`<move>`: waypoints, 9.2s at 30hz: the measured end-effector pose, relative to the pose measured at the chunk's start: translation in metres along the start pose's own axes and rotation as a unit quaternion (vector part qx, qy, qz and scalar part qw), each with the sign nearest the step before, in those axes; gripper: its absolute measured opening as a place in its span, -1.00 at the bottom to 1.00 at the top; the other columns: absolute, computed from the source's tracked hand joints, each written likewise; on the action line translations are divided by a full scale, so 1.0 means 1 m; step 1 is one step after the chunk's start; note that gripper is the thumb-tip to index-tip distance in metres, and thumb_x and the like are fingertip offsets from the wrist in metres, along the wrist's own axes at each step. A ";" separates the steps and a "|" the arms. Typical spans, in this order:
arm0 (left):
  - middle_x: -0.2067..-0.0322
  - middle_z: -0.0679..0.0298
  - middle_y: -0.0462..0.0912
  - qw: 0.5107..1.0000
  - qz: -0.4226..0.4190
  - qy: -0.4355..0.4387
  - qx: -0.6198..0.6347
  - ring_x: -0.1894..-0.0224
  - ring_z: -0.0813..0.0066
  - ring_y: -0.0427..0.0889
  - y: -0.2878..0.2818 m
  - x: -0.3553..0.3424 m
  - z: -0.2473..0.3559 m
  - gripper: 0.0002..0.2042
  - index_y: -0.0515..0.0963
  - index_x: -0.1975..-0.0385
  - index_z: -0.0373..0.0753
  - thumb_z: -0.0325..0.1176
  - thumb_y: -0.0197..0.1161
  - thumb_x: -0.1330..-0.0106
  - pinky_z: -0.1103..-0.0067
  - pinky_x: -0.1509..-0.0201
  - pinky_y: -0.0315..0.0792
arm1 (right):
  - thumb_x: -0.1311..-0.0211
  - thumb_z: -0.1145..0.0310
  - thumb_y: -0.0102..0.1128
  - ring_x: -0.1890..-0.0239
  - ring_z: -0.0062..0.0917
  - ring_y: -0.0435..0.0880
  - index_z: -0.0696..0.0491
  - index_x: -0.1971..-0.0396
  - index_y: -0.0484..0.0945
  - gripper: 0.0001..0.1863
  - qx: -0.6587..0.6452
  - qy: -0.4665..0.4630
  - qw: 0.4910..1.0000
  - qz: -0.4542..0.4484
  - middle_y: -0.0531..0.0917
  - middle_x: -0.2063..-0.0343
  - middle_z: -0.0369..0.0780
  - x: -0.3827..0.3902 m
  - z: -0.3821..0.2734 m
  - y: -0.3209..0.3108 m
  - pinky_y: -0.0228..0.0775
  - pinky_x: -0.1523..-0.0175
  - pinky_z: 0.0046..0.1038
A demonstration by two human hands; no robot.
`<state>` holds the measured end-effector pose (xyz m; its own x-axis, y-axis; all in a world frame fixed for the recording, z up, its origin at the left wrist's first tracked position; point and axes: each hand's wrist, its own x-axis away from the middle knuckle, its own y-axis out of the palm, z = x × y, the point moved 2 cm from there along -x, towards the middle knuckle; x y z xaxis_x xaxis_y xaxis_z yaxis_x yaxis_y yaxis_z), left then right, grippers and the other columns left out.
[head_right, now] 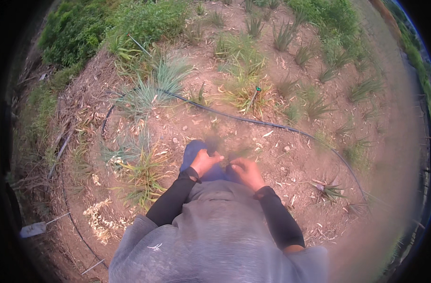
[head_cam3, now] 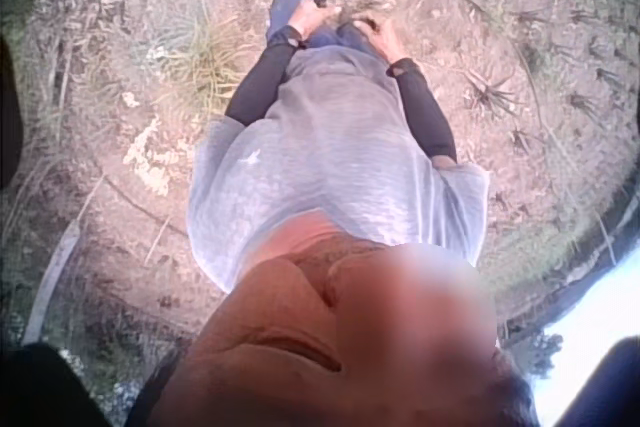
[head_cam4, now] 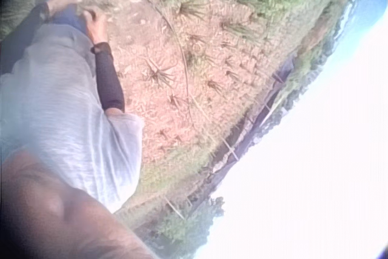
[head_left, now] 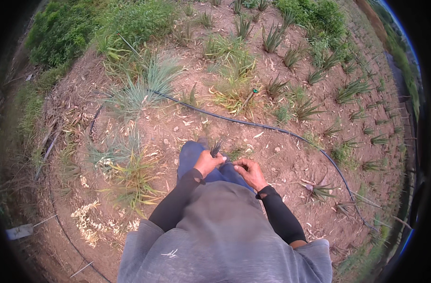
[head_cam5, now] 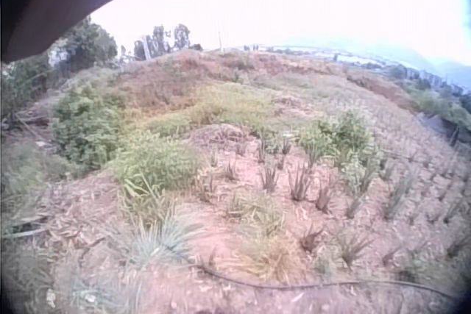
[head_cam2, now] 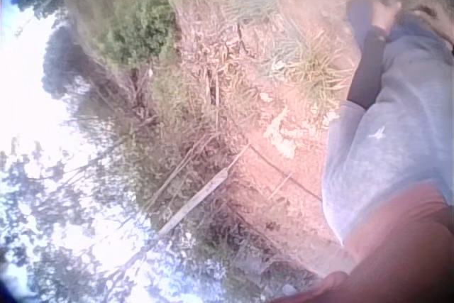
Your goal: The person installs drip irrigation emitters along a black hose laid out in a garden bed. They repeatedly pick up emitters, attach them to the hose, and secure them with zip ties while walking between plants.
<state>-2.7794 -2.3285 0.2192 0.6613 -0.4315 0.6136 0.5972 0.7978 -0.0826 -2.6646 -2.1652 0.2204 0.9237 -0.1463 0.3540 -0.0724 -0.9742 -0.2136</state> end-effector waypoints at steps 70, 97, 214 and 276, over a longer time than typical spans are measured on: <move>0.66 0.30 0.54 0.944 -0.311 -0.100 -0.039 0.72 0.66 0.33 0.071 -0.519 -0.048 -0.85 0.63 0.45 -0.37 -0.43 0.41 -0.04 0.62 0.72 0.14 | -0.11 0.47 0.30 0.35 -0.69 0.63 0.20 0.27 0.64 -0.82 -0.018 0.190 0.814 0.549 0.70 0.33 -0.25 -0.373 0.225 -0.011 0.49 0.23 -0.63; 0.72 0.32 0.53 0.949 -0.307 -0.017 -0.064 0.77 0.62 0.36 0.085 -0.533 -0.055 -0.88 0.61 0.60 -0.28 -0.39 0.34 -0.06 0.59 0.75 0.17 | -0.11 0.42 0.24 0.31 -0.45 0.70 0.01 0.27 0.68 -0.83 0.098 0.156 0.865 0.466 0.70 0.38 -0.16 -0.363 0.249 -0.060 0.47 0.17 -0.49; 0.62 0.35 0.51 0.949 -0.240 -0.107 0.175 0.71 0.66 0.40 0.117 -0.544 -0.047 -0.91 0.51 0.41 -0.29 -0.47 0.28 -0.14 0.68 0.71 0.22 | -0.21 0.39 0.24 0.23 -0.64 0.60 0.07 0.30 0.53 -0.87 -0.410 0.111 0.826 0.371 0.63 0.31 -0.31 -0.393 0.293 -0.116 0.48 0.20 -0.57; 0.47 0.23 0.63 0.949 -0.229 -0.124 0.177 0.67 0.72 0.40 0.094 -0.527 -0.077 -0.84 0.55 0.20 -0.37 -0.46 0.17 -0.28 0.75 0.64 0.29 | 0.03 0.58 0.30 0.13 -0.49 0.58 0.01 0.18 0.67 -0.66 0.028 0.047 0.998 -0.020 0.62 0.27 -0.26 -0.418 0.248 -0.176 0.39 0.00 -0.46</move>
<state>-3.0372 -2.0589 -0.1727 0.2161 -0.6902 0.6907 0.5780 0.6605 0.4792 -2.9449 -1.8898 -0.1163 0.8860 -0.1262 0.4463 -0.0137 -0.9690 -0.2467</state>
